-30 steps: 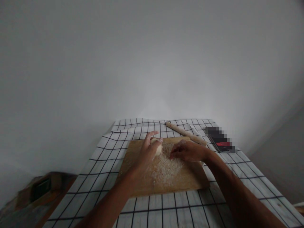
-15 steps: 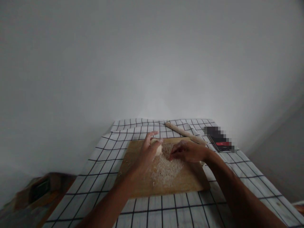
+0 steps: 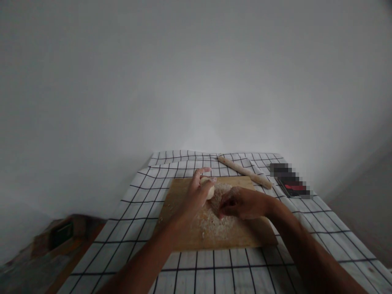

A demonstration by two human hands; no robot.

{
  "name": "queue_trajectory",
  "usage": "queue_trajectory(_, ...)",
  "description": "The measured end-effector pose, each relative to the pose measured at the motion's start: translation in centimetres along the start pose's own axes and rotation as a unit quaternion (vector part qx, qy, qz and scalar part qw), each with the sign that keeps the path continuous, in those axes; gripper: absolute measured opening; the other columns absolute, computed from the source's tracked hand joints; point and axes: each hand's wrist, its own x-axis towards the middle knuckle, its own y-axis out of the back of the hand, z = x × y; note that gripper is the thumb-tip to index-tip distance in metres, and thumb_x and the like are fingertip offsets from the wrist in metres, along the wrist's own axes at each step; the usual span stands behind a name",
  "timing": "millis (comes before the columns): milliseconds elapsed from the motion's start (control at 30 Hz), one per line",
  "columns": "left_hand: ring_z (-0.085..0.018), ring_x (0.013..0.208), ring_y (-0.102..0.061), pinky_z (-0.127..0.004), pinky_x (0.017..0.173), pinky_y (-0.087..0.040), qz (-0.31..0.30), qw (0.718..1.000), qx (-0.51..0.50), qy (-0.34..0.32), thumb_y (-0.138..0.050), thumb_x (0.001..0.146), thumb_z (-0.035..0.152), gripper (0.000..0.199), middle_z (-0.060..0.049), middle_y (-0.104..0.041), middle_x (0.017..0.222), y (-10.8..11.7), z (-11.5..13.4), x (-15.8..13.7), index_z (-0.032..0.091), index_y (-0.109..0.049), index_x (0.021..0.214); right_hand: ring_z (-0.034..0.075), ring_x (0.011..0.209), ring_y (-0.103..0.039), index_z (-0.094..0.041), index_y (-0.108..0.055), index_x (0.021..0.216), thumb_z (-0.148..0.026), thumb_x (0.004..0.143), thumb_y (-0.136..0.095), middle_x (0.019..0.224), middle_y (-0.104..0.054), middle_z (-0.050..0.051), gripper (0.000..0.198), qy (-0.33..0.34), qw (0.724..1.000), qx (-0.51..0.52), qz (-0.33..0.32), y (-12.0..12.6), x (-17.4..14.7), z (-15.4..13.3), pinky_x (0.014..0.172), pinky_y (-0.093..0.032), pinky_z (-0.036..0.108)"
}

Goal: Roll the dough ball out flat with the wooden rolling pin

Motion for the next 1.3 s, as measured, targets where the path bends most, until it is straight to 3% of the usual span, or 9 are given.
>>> queue_trajectory(233, -0.014, 0.067, -0.057, -0.024, 0.060, -0.045, -0.001, 1.000, -0.009, 0.003, -0.073, 0.078, 0.042, 0.053, 0.001, -0.061, 0.084, 0.0, -0.4, 0.3, 0.023, -0.058, 0.125, 0.014, 0.075, -0.063, -0.021, -0.081, 0.085, -0.024, 0.085, -0.066, 0.082, -0.074, -0.001, 0.015, -0.046, 0.997, -0.020, -0.052, 0.0, -0.3, -0.4, 0.070, -0.042, 0.027)
queue_trajectory(333, -0.015, 0.071, -0.060, -0.025, 0.063, -0.047, 0.011, 1.000, -0.023, 0.003, -0.071, 0.081, 0.049, 0.049, -0.001, -0.064, 0.089, 0.0, -0.4, 0.4, 0.023, -0.061, 0.121, 0.015, 0.077, -0.065, -0.021, -0.080, 0.081, -0.023, 0.087, -0.066, 0.081, -0.074, -0.001, 0.015, -0.010, 0.998, -0.001, -0.058, 0.5, -0.7, -0.3, 0.074, -0.046, 0.028)
queue_trajectory(500, -0.019, 0.076, -0.064, -0.028, 0.066, -0.050, -0.002, 0.998, -0.055, 0.001, -0.047, 0.094, 0.065, 0.052, -0.004, -0.067, 0.092, -0.1, -0.7, 0.2, 0.024, -0.062, 0.123, 0.020, 0.116, -0.066, -0.028, -0.076, 0.114, -0.036, 0.101, -0.057, 0.121, -0.074, 0.001, 0.025, 0.086, 0.973, 0.131, 0.168, 1.2, -0.8, 0.0, 0.102, -0.050, 0.036)
queue_trajectory(567, -0.020, 0.080, -0.065, -0.029, 0.068, -0.051, -0.020, 0.998, -0.056, -0.008, -0.042, 0.096, 0.066, 0.054, -0.004, -0.066, 0.093, -0.2, -0.7, 0.0, 0.025, -0.061, 0.126, 0.021, 0.118, -0.065, -0.028, -0.074, 0.121, -0.034, 0.101, -0.058, 0.125, -0.073, 0.002, 0.027, 0.090, 0.969, 0.110, 0.203, 0.8, -0.5, 0.0, 0.104, -0.050, 0.037)
queue_trajectory(667, -0.021, 0.088, -0.065, -0.029, 0.072, -0.051, -0.021, 0.999, -0.025, -0.030, -0.048, 0.095, 0.064, 0.050, -0.004, -0.065, 0.096, -0.2, -0.5, -0.1, 0.026, -0.063, 0.124, 0.021, 0.098, -0.070, -0.026, -0.074, 0.124, -0.030, 0.098, -0.060, 0.112, -0.077, 0.004, 0.030, 0.071, 0.979, 0.029, 0.190, 0.3, -0.1, -0.2, 0.091, -0.055, 0.037)
queue_trajectory(800, -0.016, 0.070, -0.059, -0.024, 0.061, -0.046, 0.011, 0.999, -0.033, -0.026, -0.065, 0.086, 0.056, 0.046, 0.000, -0.064, 0.084, 0.1, 0.4, 0.3, 0.026, -0.062, 0.120, 0.018, 0.080, -0.068, -0.024, -0.075, 0.118, -0.038, 0.101, -0.056, 0.101, -0.077, 0.004, 0.030, 0.069, 0.980, 0.051, 0.180, 0.9, -0.7, -0.2, 0.074, -0.054, 0.032)
queue_trajectory(900, -0.013, 0.062, -0.054, -0.022, 0.054, -0.040, 0.054, 0.998, -0.041, -0.009, -0.069, 0.082, 0.051, 0.045, 0.002, -0.062, 0.080, 0.6, 0.5, 0.8, 0.024, -0.062, 0.116, 0.018, 0.082, -0.068, -0.021, -0.077, 0.101, -0.040, 0.100, -0.059, 0.092, -0.076, 0.004, 0.027, 0.026, 0.982, 0.068, 0.174, 1.5, -0.9, 1.0, 0.074, -0.054, 0.031)
queue_trajectory(1000, -0.013, 0.062, -0.055, -0.021, 0.052, -0.038, 0.076, 0.997, -0.026, 0.010, -0.069, 0.079, 0.048, 0.042, 0.001, -0.062, 0.080, 0.9, 0.1, 1.1, 0.023, -0.064, 0.112, 0.019, 0.088, -0.069, -0.022, -0.077, 0.096, -0.035, 0.096, -0.063, 0.095, -0.076, 0.004, 0.019, -0.002, 0.989, 0.012, 0.145, 1.3, -0.4, 2.7, 0.080, -0.053, 0.032)
queue_trajectory(1300, -0.015, 0.059, -0.054, -0.025, 0.054, -0.040, 0.057, 0.998, -0.003, 0.016, -0.067, 0.080, 0.047, 0.039, 0.002, -0.060, 0.073, 0.6, -0.3, 1.2, 0.025, -0.063, 0.113, 0.019, 0.090, -0.070, -0.021, -0.079, 0.097, -0.030, 0.095, -0.060, 0.096, -0.078, 0.002, 0.021, 0.012, 0.995, -0.018, 0.102, 0.8, 0.4, 3.3, 0.082, -0.052, 0.030)
